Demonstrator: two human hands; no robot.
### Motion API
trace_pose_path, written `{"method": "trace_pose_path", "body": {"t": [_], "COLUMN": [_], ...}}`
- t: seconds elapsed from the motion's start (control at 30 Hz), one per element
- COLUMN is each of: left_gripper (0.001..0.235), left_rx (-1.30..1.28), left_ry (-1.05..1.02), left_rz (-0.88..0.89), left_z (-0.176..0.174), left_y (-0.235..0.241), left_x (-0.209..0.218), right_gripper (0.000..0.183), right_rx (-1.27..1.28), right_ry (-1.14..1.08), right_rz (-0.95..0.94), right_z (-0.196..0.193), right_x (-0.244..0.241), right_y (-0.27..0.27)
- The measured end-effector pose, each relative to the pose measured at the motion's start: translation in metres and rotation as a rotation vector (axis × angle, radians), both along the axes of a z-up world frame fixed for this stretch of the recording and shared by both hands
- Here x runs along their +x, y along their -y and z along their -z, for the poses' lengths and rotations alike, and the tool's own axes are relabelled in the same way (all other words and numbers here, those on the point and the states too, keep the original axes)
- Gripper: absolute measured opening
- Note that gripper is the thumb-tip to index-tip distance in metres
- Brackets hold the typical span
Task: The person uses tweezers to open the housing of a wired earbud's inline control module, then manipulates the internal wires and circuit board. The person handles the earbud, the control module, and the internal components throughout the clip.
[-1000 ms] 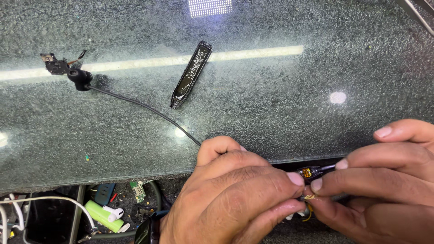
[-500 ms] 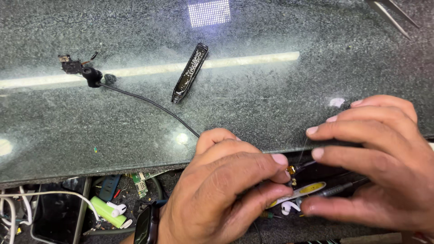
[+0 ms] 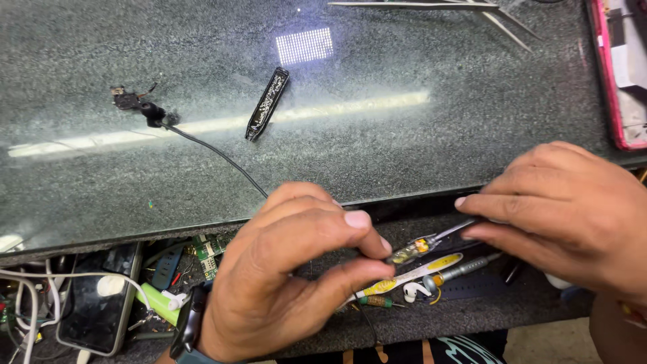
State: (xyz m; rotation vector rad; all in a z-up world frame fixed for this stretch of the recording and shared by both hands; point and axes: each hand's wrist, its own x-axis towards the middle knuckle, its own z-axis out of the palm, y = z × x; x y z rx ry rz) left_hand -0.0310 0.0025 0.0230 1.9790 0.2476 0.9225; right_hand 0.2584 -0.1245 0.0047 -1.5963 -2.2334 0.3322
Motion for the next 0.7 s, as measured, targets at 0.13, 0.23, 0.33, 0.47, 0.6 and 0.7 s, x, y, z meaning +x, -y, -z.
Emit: {"method": "trace_pose_path", "body": {"t": [0.13, 0.23, 0.33, 0.47, 0.6, 0.7], "left_gripper": [0.058, 0.059, 0.059, 0.058, 0.057, 0.054], "left_rx": [0.081, 0.175, 0.305, 0.371, 0.266, 0.260], "left_ry": [-0.017, -0.025, -0.068, -0.148, -0.207, -0.220], "left_rz": [-0.062, -0.082, -0.117, -0.163, -0.191, -0.180], "left_z": [-0.011, -0.013, -0.013, -0.007, 0.007, 0.017], "left_y": [-0.004, -0.018, -0.029, -0.037, -0.035, -0.036], "left_x": [-0.002, 0.000, 0.004, 0.013, 0.019, 0.018], "right_gripper": [0.033, 0.029, 0.029, 0.026, 0.024, 0.025], "right_rx": [-0.140, -0.152, -0.120, -0.045, -0.076, -0.102], "right_ry": [-0.148, -0.181, -0.197, -0.143, -0.156, -0.228], "right_rz": [0.011, 0.085, 0.241, 0.380, 0.418, 0.455], "right_z": [0.006, 0.011, 0.015, 0.019, 0.027, 0.035], "right_x": [0.030, 0.056, 0.076, 0.091, 0.090, 0.085], "right_y": [0.011, 0.019, 0.022, 0.014, 0.006, 0.004]}}
